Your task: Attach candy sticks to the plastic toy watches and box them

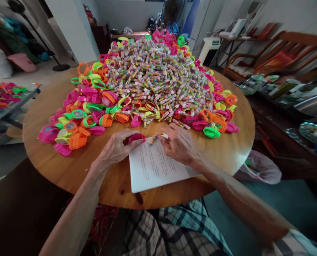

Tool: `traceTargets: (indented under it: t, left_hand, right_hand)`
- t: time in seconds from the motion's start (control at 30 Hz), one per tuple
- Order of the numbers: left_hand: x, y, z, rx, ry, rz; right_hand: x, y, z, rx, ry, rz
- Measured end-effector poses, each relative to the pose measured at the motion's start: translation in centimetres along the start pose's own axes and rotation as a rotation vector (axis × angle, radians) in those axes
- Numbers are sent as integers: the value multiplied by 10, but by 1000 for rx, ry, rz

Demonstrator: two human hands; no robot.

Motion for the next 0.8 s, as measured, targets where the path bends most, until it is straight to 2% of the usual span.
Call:
traceTargets:
  t: [0.07,0.17,0.23,0.37,0.53,0.63,0.8]
  left_hand:
    - [2,0,-2,-18,4,0]
    - [4,1,-4,-32,-5,-13]
    - [4,1,-4,-40,-11,-24]
    - [0,1,-4,-22,-2,-56]
    - [-2,1,-5,-3,2,-58]
    - [-2,1,-5,-28,-10,-50]
    - [-2,2,-5,-37,-27,-47]
  right_hand:
    - [7,-2,-2,51,68,-120]
    - [14,-12,-4,133,104,-152]
    - [14,-20,-3,162,110,-114]
    - [10,-29,-1,223,16,67]
    - [9,-21,1,144,-236,245]
    - [13,-15,-1,154,-283,268]
    - [15,-13,-7,186,-206,270]
Point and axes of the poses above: each hand's wrist, its own y-axis away from the middle knuckle, its own z-axis out of the back of the hand, x = y × z, the point moved 2 cm from there along -y, towards the middle knuckle, and after that the axes turned 13 degrees about y, right-handed, at the moved point
